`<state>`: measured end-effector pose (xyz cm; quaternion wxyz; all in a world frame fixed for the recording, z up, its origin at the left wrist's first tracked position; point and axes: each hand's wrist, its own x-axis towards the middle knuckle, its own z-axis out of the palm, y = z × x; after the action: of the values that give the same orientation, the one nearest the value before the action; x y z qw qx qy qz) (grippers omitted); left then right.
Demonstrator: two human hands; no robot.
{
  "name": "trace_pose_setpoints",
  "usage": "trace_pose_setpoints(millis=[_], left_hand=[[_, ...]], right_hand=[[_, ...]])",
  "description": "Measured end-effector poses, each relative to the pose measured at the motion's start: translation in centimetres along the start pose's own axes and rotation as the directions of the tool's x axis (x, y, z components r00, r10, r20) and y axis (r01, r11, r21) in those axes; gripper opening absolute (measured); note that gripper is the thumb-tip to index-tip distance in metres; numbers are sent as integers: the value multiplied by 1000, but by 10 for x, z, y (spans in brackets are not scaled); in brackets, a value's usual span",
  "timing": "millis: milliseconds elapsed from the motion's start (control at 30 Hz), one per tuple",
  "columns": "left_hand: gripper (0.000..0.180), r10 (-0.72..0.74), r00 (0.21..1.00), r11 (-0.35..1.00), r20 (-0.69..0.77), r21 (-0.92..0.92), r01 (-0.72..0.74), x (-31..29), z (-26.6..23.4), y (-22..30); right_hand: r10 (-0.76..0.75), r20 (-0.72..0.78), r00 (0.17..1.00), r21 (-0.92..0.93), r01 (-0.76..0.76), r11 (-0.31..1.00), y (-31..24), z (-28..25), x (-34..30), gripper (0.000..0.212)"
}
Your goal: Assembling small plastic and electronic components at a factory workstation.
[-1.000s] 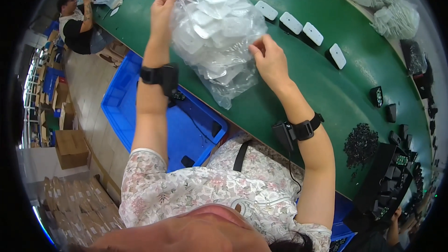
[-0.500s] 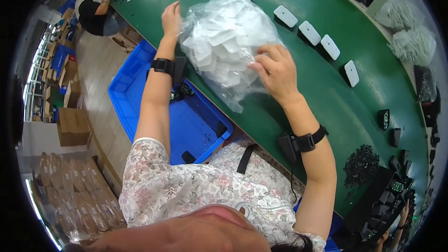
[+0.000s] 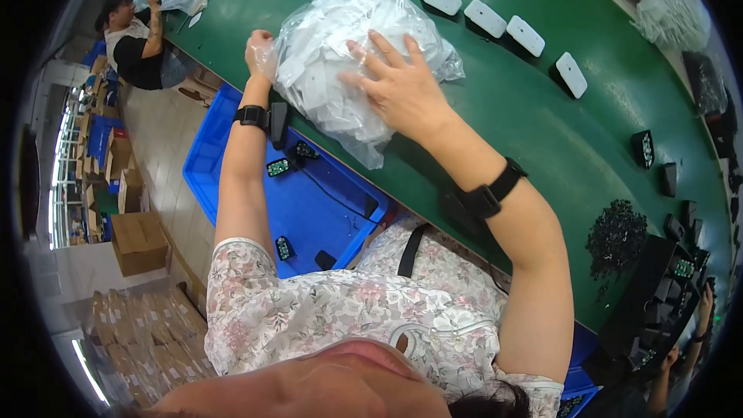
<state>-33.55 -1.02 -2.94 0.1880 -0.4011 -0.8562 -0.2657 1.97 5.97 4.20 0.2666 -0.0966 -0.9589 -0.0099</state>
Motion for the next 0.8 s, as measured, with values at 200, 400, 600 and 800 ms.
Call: trace_pose_setpoints(millis=[200, 400, 600, 800], left_hand=[[15, 94, 963, 842, -254, -497, -213, -25, -82, 138], [21, 496, 851, 716, -174, -472, -514, -48, -50, 174], [14, 429, 893, 767, -139, -465, -441, -26, -33, 130], [12, 445, 880, 773, -165, -425, -471, -29, -3, 166]], right_hand=[[95, 106, 990, 19, -97, 995, 22, -41, -53, 54], [79, 197, 977, 12, -83, 996, 19, -59, -84, 51], [93, 145, 985, 31, -98, 995, 18, -62, -86, 41], [11, -16, 1000, 106, -10, 994, -9, -5, -20, 37]])
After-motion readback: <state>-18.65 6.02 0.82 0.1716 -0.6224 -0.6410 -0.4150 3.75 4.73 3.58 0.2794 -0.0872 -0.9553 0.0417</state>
